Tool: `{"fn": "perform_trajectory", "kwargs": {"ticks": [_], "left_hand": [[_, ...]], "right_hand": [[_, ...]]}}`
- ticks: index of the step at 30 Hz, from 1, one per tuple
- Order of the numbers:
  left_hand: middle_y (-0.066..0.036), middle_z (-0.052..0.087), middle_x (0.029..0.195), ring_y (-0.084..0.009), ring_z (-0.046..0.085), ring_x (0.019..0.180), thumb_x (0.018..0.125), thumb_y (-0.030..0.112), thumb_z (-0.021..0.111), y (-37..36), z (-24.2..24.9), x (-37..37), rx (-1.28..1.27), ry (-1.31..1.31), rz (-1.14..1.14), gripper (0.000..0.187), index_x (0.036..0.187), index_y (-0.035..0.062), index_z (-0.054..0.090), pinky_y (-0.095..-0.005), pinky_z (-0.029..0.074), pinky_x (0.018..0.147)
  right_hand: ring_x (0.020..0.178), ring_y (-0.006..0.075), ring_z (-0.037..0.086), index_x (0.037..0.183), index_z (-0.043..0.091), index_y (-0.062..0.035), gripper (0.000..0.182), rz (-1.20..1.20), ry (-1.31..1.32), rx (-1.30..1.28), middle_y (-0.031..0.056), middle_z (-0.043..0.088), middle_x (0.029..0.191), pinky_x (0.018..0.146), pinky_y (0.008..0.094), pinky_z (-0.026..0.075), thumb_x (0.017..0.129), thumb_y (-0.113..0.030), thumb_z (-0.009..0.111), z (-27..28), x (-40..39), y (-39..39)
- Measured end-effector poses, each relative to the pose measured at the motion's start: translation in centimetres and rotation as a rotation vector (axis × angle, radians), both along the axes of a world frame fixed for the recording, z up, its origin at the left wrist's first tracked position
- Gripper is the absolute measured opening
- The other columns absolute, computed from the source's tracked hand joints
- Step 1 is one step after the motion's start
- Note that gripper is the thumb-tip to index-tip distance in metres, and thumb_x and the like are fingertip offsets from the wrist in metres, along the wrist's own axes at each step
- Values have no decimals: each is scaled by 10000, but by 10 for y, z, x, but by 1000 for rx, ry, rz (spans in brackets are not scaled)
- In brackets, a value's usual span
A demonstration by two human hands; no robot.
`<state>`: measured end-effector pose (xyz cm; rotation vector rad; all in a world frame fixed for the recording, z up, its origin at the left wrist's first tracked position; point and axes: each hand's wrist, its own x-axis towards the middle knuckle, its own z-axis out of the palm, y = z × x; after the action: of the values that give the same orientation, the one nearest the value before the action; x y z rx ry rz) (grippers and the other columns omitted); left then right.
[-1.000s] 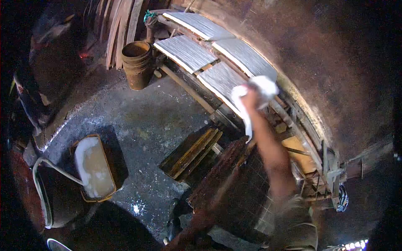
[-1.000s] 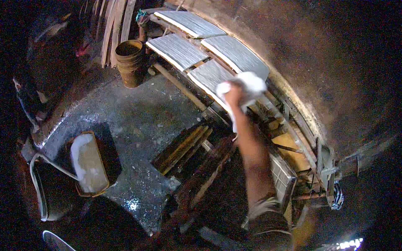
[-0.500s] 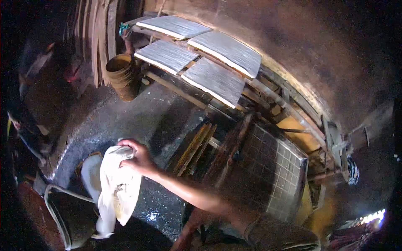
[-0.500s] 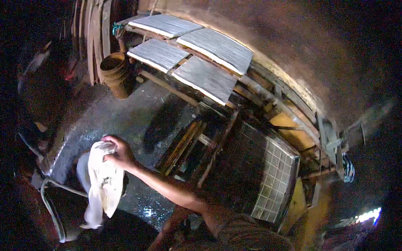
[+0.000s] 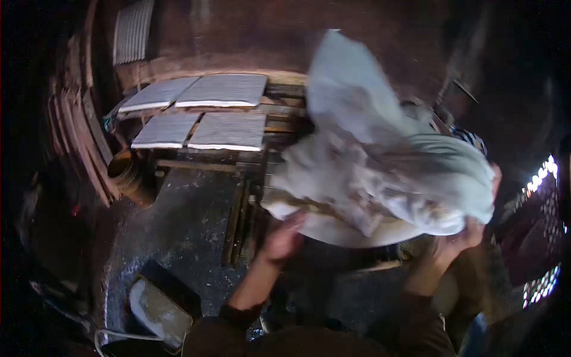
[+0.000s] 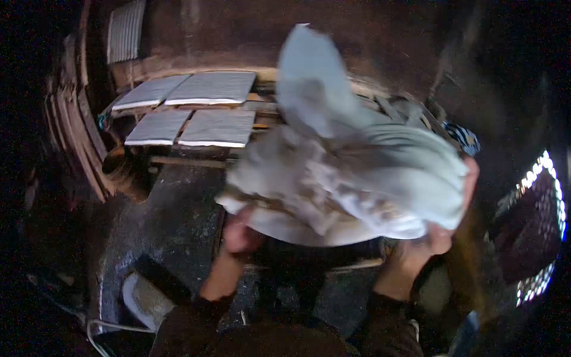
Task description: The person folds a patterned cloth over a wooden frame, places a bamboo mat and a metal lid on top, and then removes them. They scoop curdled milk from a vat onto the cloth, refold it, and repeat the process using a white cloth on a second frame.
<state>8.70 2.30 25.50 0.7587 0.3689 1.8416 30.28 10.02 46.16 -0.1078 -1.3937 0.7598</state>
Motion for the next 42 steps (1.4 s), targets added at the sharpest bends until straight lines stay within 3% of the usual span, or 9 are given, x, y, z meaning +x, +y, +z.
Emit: {"fn": "perform_trajectory", "kwargs": {"ticks": [3,9,15,19,23,28,34,39,42], "left_hand": [[-99,481,1035,-182,502,840,831,235,510,-32,125,82,-476,160,-223,375,1140,34,438,-334,399,812],[-87,498,1014,-151,477,867,826,375,499,-17,-66,179,-400,474,-471,443,1117,42,462,-307,401,784],[-95,562,901,-233,575,694,781,443,516,-91,-266,82,-766,626,-326,470,999,27,515,-346,483,596],[-122,583,788,-222,585,627,779,459,480,-166,-242,-4,-1247,616,-114,446,1012,81,524,-344,488,533],[-103,605,744,-212,589,660,782,449,491,-169,-243,-83,-719,2253,-102,478,1058,59,500,-320,477,573],[-108,455,1152,-217,420,1088,674,191,700,-108,70,71,-231,1102,-164,627,1189,38,379,-342,378,895],[-150,471,1075,-233,448,1035,507,262,788,-118,135,107,-40,1121,393,909,1229,37,286,-388,365,894],[-67,586,804,-127,544,742,753,78,576,-128,194,63,-117,1026,595,238,962,-17,517,-282,448,656],[-50,594,799,-102,527,749,786,89,515,-111,221,39,193,992,816,154,885,-19,562,-257,424,663]], "right_hand": [[918,253,513,1086,384,-12,528,-142,97,-2,155,488,1014,821,314,411,623,-176,581,13,70,-19],[1153,317,356,979,522,65,296,-1164,-742,7,279,396,1184,960,342,245,743,-113,523,-32,167,-13],[644,129,516,851,573,1,148,-1010,-483,-228,105,571,692,612,273,417,760,-113,551,-4,185,-20],[629,85,509,818,599,16,144,-971,-197,-299,34,590,713,570,226,418,753,-111,580,5,197,-24],[507,31,456,811,606,-13,99,-810,-92,-148,-10,549,633,421,167,336,741,-82,605,42,172,-44],[507,40,466,769,604,-6,143,-636,-64,106,-14,545,623,432,173,366,681,-108,653,96,85,-80],[471,113,521,653,565,22,72,-338,-174,41,79,549,549,423,228,401,668,-45,586,160,-7,-137],[422,162,524,748,559,32,107,30,-322,33,118,564,598,381,223,409,675,-47,550,149,-62,-143],[892,254,495,1069,433,1,629,-163,-166,475,137,484,980,771,319,404,516,-117,709,93,-90,-132]]}}
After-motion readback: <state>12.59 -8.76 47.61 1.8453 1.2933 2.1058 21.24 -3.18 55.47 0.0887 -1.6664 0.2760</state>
